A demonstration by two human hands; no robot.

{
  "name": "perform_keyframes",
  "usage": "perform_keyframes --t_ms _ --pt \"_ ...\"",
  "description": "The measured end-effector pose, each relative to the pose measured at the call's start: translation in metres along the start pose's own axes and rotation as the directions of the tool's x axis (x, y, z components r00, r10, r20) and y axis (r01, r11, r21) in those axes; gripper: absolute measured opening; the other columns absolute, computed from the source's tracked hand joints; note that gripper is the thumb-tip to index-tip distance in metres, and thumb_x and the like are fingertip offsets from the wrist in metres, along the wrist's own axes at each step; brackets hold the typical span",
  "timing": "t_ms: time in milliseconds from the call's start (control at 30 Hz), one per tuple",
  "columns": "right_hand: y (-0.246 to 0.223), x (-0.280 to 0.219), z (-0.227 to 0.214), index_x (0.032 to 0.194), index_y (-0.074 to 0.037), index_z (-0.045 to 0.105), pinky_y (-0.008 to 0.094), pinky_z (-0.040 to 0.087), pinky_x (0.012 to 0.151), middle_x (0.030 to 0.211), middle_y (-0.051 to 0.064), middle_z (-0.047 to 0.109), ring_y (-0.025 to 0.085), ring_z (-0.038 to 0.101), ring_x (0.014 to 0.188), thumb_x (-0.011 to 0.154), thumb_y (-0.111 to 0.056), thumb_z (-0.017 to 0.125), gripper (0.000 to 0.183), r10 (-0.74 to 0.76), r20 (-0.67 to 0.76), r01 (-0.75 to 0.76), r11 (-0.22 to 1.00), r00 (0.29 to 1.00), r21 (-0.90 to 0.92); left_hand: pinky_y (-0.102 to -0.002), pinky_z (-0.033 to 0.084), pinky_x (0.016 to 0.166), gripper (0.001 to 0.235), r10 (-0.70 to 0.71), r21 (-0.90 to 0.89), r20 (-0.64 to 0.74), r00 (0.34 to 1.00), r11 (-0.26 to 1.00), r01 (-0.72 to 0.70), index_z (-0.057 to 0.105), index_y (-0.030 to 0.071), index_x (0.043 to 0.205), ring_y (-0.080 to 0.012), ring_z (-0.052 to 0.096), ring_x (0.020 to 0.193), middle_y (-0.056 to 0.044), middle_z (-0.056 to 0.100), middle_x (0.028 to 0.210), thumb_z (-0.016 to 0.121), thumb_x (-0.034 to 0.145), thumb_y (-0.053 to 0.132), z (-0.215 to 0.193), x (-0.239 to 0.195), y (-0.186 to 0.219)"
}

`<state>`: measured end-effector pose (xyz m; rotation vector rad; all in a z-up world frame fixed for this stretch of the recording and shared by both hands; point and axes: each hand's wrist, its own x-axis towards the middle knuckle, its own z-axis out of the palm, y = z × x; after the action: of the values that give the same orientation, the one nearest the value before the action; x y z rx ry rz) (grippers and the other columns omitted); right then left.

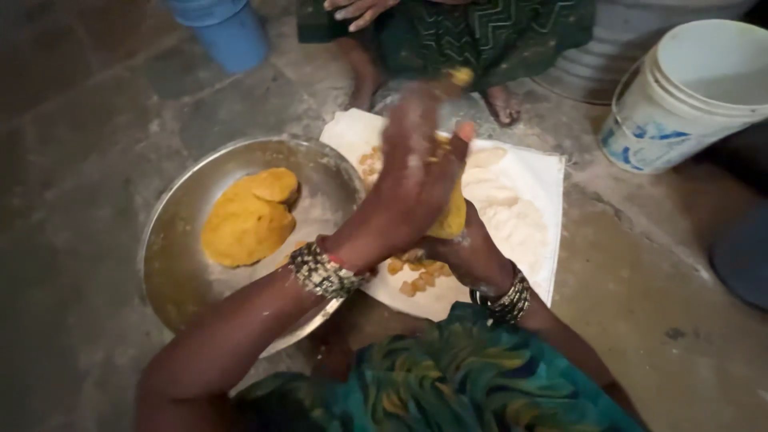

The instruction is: The person shapes yellow dough by hand, pulling portions from a large mass in a metal bowl, rolling them into small pieces, and placing the pieces onto a white sheet on the floor.

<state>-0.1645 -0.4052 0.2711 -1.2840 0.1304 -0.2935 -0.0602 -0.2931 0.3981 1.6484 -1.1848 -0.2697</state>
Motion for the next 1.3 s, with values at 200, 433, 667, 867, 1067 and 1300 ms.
perform_keyframes --t_ms 200,433,667,867,1067,1300 --pt "0.034 -0.023 -0.039 0.135 0.004 0.058 0.037 0.059 0.096 0.121 0.012 0.072 0.023 0.071 0.11 0.087 -0.007 0.081 0.054 -0.149 -0.221 0.137 0.988 0.964 -0.069 -0.034 0.052 0.104 0.064 0.097 -0.474 0.514 0.852 0.86 0.188 0.069 -0.004 0.124 -0.0201 0.068 0.108 -0.016 0.074 0.122 0.043 0.108 0.052 0.051 0.034 -0.034" --pt "0.117 -0.057 -0.075 0.14 0.003 0.05 0.036 0.057 0.088 0.114 0.014 0.072 0.021 0.068 0.103 0.081 -0.015 0.082 0.07 -0.007 -0.29 -0.092 0.941 0.957 -0.325 -0.028 0.052 0.063 0.035 -0.413 -0.686 0.223 0.883 0.577 0.443 0.063 0.0 0.096 -0.0134 0.063 0.07 -0.006 0.066 0.079 0.071 0.1 0.033 0.122 -0.03 -0.103" --pt "0.144 -0.041 -0.102 0.162 -0.02 0.014 0.04 0.039 0.116 0.162 0.002 0.034 0.017 0.043 0.144 0.086 -0.054 0.068 0.099 0.193 -0.046 -0.172 0.944 0.98 0.281 -0.026 0.049 0.063 0.04 -0.427 -0.919 -0.066 0.902 0.378 0.112 0.063 0.008 0.1 -0.0107 0.057 0.071 -0.001 0.06 0.08 0.052 0.112 0.043 0.145 -0.038 -0.145" --pt "0.154 -0.057 -0.08 0.163 -0.011 0.023 0.052 0.053 0.107 0.161 0.014 0.043 0.03 0.052 0.143 0.093 -0.041 0.074 0.092 -0.097 -0.062 0.115 0.856 0.993 0.504 -0.035 0.057 0.087 0.049 -0.442 -0.988 0.089 0.893 0.075 0.136 0.06 0.006 0.122 -0.0191 0.066 0.095 -0.009 0.065 0.108 0.045 0.107 0.05 0.114 -0.033 -0.138" --pt "0.141 -0.089 -0.091 0.14 0.013 0.053 0.046 0.056 0.09 0.124 0.023 0.063 0.032 0.064 0.11 0.104 0.0 0.073 0.043 0.202 -0.312 -0.076 0.925 0.928 0.373 -0.044 0.044 0.12 0.071 -0.232 -0.85 0.164 0.959 0.459 0.257 0.037 -0.002 0.16 -0.0297 0.047 0.145 -0.015 0.042 0.165 0.058 0.106 0.04 0.107 -0.056 -0.187" --pt "0.127 -0.079 -0.065 0.152 -0.001 0.043 0.033 0.052 0.107 0.141 0.012 0.059 0.02 0.06 0.128 0.1 -0.009 0.065 0.057 0.166 -0.185 -0.09 0.928 0.969 0.361 -0.026 0.048 0.11 0.051 0.051 -0.91 0.34 0.939 0.268 0.315 0.057 0.001 0.139 -0.0163 0.059 0.133 -0.012 0.062 0.144 0.074 0.1 0.03 0.12 -0.078 -0.161"
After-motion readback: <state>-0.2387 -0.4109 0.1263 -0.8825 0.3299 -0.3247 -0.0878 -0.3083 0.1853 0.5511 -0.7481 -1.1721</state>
